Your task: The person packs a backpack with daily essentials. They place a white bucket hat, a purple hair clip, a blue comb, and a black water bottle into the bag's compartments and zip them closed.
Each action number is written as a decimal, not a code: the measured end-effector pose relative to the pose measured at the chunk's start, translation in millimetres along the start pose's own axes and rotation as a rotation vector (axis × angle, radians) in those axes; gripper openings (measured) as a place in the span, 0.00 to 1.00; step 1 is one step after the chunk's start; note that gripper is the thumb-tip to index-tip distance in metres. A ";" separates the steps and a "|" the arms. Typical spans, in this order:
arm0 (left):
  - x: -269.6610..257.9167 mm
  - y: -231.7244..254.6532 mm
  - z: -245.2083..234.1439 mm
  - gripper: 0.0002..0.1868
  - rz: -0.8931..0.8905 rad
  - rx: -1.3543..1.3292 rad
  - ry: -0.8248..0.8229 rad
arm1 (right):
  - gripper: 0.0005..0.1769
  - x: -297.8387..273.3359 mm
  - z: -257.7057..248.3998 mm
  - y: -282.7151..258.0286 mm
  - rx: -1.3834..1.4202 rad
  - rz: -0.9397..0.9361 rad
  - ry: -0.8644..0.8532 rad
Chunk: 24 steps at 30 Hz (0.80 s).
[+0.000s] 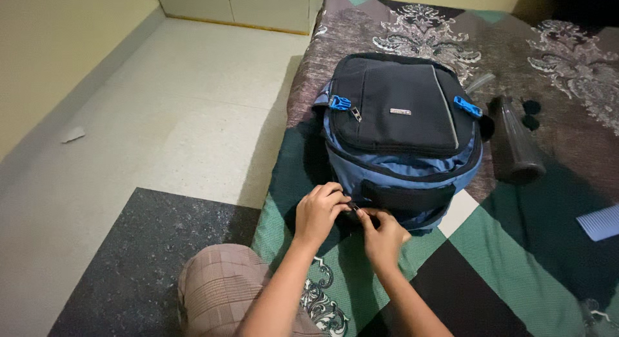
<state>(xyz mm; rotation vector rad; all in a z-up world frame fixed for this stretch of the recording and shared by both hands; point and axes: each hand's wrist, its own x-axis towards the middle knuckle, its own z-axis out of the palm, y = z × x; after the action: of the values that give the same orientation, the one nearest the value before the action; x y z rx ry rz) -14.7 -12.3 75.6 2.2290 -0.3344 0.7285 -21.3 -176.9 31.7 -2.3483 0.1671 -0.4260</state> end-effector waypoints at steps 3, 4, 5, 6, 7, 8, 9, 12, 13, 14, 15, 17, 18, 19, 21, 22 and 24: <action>0.9 1.0 -0.5 0.08 -0.058 -0.028 -0.023 | 0.18 -0.1 0.5 -0.6 0.061 0.065 -0.016; 1.0 1.4 -1.1 0.08 -0.063 -0.030 -0.024 | 0.17 -0.7 0.1 -0.3 0.048 0.053 -0.004; 0.9 2.0 -1.7 0.08 -0.070 -0.032 -0.024 | 0.17 -1.0 -1.0 0.3 0.034 0.040 0.006; 0.8 2.4 -2.4 0.08 -0.076 -0.035 -0.025 | 0.16 -1.6 -1.4 0.6 0.020 0.027 0.017; 0.6 3.0 -2.9 0.08 -0.073 -0.032 -0.028 | 0.17 -2.1 -1.8 0.8 0.038 0.037 0.009; 0.6 3.4 -3.3 0.08 -0.071 -0.029 -0.032 | 0.17 -2.2 -3.1 1.5 0.055 0.047 0.002; 0.6 3.8 -3.7 0.08 -0.068 -0.027 -0.035 | 0.17 -2.2 -4.4 2.1 0.072 0.057 -0.005; 0.2 4.9 -4.4 0.09 -0.076 0.019 -0.038 | 0.16 -1.3 -8.3 3.5 0.000 0.037 0.009; -0.1 4.9 -4.6 0.09 -0.074 0.007 -0.032 | 0.16 -1.7 -9.1 3.8 -0.004 0.049 0.010; 0.0 4.6 -4.7 0.08 -0.072 -0.005 -0.027 | 0.17 -2.1 -10.3 4.4 -0.009 0.061 0.010; 0.2 4.5 -4.3 0.08 -0.069 -0.018 -0.022 | 0.17 -2.2 -11.6 5.2 -0.014 0.073 0.012; -0.1 4.5 -3.6 0.08 -0.070 -0.014 -0.017 | 0.16 -2.2 -13.6 6.1 -0.039 0.049 0.032; -0.3 4.3 -3.4 0.08 -0.071 -0.011 -0.015 | 0.16 -2.2 -14.4 6.3 -0.052 0.036 0.042; -0.9 4.2 -3.4 0.08 -0.074 -0.006 -0.018 | 0.15 -2.4 -15.4 6.6 -0.048 0.009 0.048; -1.6 3.9 -2.6 0.09 -0.078 0.002 -0.026 | 0.14 -1.9 -17.9 7.8 -0.042 -0.045 0.061; -1.9 3.7 -2.2 0.08 -0.074 0.000 -0.022 | 0.14 -1.8 -18.3 8.1 -0.059 -0.050 0.065; -1.9 3.4 -1.8 0.08 -0.062 -0.003 -0.012 | 0.13 -0.8 -18.8 8.6 -0.091 -0.061 0.074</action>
<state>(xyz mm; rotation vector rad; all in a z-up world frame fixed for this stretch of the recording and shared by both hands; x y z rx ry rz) -18.4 -13.2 77.5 2.2315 -0.2707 0.6807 -28.7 -195.1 38.3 -2.4331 0.1530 -0.5460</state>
